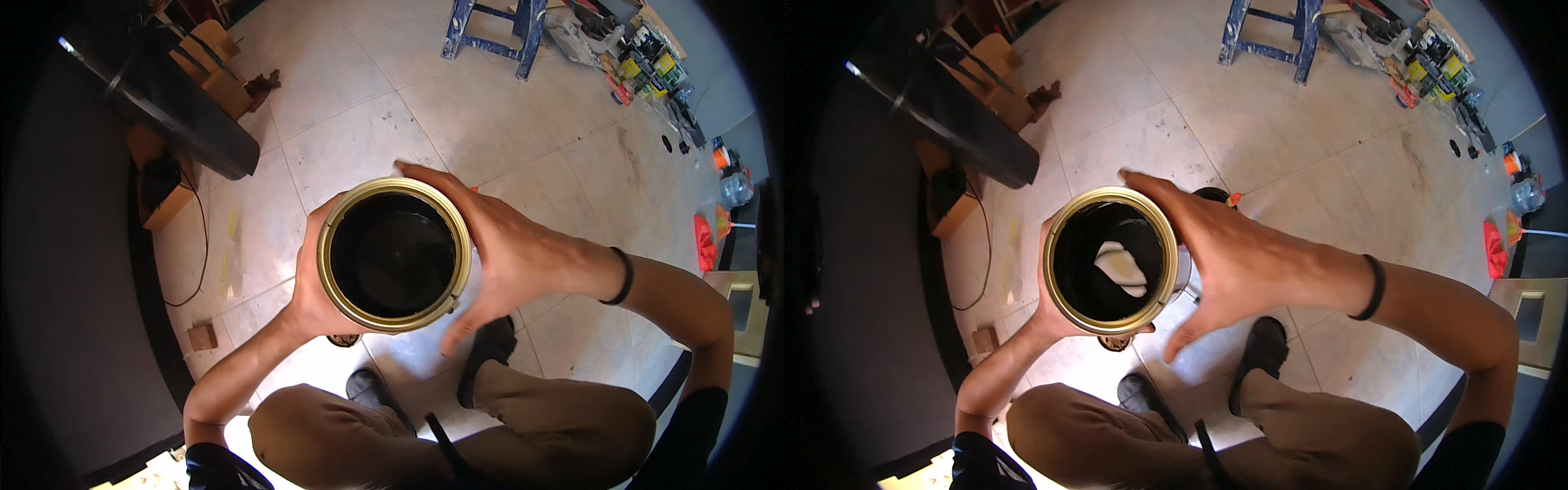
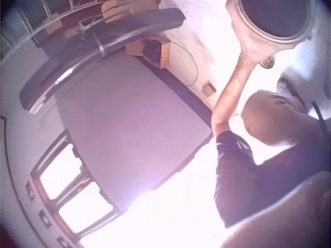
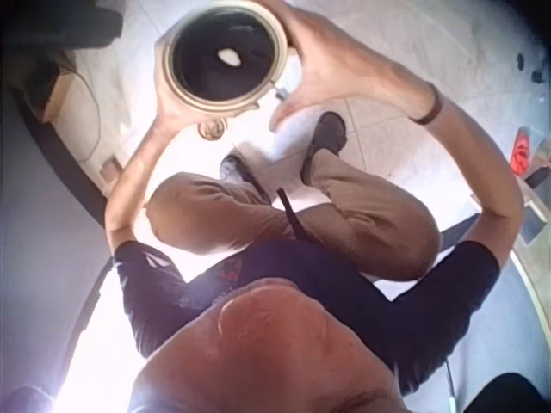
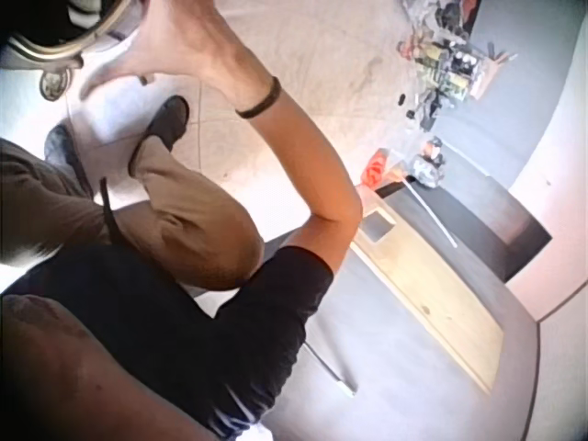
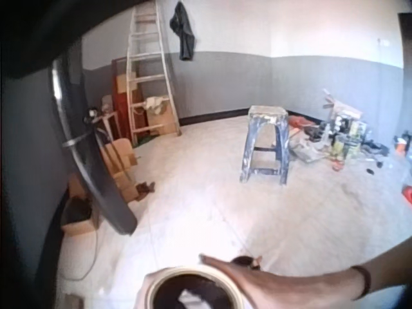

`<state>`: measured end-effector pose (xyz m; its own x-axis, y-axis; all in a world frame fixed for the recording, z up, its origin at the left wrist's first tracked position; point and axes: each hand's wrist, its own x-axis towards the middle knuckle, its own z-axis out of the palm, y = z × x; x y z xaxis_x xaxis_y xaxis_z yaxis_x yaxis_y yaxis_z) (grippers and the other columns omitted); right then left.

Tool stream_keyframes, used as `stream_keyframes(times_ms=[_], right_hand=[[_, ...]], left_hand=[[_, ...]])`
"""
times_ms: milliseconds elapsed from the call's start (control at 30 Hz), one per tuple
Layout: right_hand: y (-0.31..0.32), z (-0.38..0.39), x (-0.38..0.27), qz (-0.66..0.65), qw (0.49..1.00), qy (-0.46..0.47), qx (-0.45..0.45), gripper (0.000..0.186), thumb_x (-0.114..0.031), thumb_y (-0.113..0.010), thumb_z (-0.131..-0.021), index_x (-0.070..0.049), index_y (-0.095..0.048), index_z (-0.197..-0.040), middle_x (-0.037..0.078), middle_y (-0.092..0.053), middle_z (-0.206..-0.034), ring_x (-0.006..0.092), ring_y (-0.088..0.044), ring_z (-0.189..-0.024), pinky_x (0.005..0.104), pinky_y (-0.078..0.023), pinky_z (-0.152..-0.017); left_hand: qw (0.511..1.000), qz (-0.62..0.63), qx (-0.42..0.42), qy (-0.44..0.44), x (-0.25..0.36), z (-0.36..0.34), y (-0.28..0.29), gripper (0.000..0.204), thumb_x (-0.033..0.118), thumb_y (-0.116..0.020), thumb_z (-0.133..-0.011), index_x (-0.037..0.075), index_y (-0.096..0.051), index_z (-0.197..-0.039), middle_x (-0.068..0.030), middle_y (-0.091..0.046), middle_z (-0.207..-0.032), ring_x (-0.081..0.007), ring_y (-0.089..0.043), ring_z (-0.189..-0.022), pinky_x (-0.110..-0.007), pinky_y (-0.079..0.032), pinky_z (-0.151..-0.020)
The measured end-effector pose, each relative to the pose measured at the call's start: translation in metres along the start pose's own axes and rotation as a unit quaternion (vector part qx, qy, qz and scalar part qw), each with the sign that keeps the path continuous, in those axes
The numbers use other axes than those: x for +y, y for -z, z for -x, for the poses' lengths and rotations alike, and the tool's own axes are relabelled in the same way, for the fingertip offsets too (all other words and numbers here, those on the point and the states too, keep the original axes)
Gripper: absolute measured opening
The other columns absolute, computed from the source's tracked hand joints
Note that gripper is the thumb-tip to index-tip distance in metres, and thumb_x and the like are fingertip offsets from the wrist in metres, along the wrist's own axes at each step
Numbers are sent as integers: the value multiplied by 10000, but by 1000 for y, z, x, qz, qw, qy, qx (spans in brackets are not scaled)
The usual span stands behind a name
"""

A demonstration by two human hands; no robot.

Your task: The person uses a screwdriver to pry open a can of paint, stirs the paint with a stick, wipes their hands with a cloth, and then pours liquid from a bottle into the paint while stirring it.

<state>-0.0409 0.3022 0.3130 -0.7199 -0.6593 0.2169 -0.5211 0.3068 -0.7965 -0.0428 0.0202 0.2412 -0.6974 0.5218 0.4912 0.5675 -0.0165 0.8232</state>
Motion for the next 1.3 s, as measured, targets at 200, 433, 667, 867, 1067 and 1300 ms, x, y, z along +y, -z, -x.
stream_keyframes(times_ms=[200, 433, 667, 867, 1067, 1300], right_hand=[[34, 42, 56, 66, 988, -128, 58, 806, -341, -991, -794, -46, -592, -1428, 190, -655, -1417, 295, -689, -1258, 436, -594, -977], [-27, 64, 111, 342, 931, -111, 62, 299, -324, -829, -924, -73, -668, -947, 89, -686, -882, 302, -717, -757, 432, -585, -645], [-19, 38, 214, 359, 900, -232, 86, 540, -497, -809, -910, -65, -681, -1207, 193, -713, -1040, 384, -749, -941, 503, -620, -752], [-33, 26, 234, 273, 924, -266, 34, 265, -257, -788, -904, -57, -676, -1037, 185, -758, -899, 421, -754, -818, 529, -609, -715], [-18, 31, 207, 196, 951, -197, 131, 212, -154, -748, -890, -45, -633, -1031, 167, -760, -820, 414, -752, -773, 510, -603, -701], [6, 26, 188, 147, 960, -192, 142, 164, -136, -732, -945, -34, -650, -1044, 188, -784, -857, 395, -766, -788, 466, -596, -691]], left_hand=[[991, -38, -54, 114, -11, -9, 15, 1389, 285, -1127, -544, -13, -271, -1596, -215, -524, -1511, -313, -564, -1419, -455, -469, -1204], [973, -145, -94, 154, -9, -30, 32, 1271, 284, -1107, -599, -9, -306, -1541, -191, -551, -1443, -299, -599, -1363, -433, -497, -1158], [992, -76, -9, 98, -51, -25, 6, 1210, 226, -1096, -601, 10, -342, -1522, -183, -568, -1441, -288, -600, -1354, -431, -479, -1169], [991, -76, -3, 110, -51, -14, 8, 1206, 203, -1083, -606, 14, -334, -1531, -179, -554, -1448, -283, -592, -1365, -432, -477, -1177], [984, -98, -73, 132, -80, -28, -2, 1211, 203, -1083, -622, -10, -335, -1550, -189, -587, -1457, -285, -613, -1363, -443, -494, -1167], [970, -167, -71, 164, -90, -16, -13, 1208, 231, -1092, -598, -3, -364, -1532, -189, -633, -1437, -289, -656, -1328, -436, -515, -1146]])
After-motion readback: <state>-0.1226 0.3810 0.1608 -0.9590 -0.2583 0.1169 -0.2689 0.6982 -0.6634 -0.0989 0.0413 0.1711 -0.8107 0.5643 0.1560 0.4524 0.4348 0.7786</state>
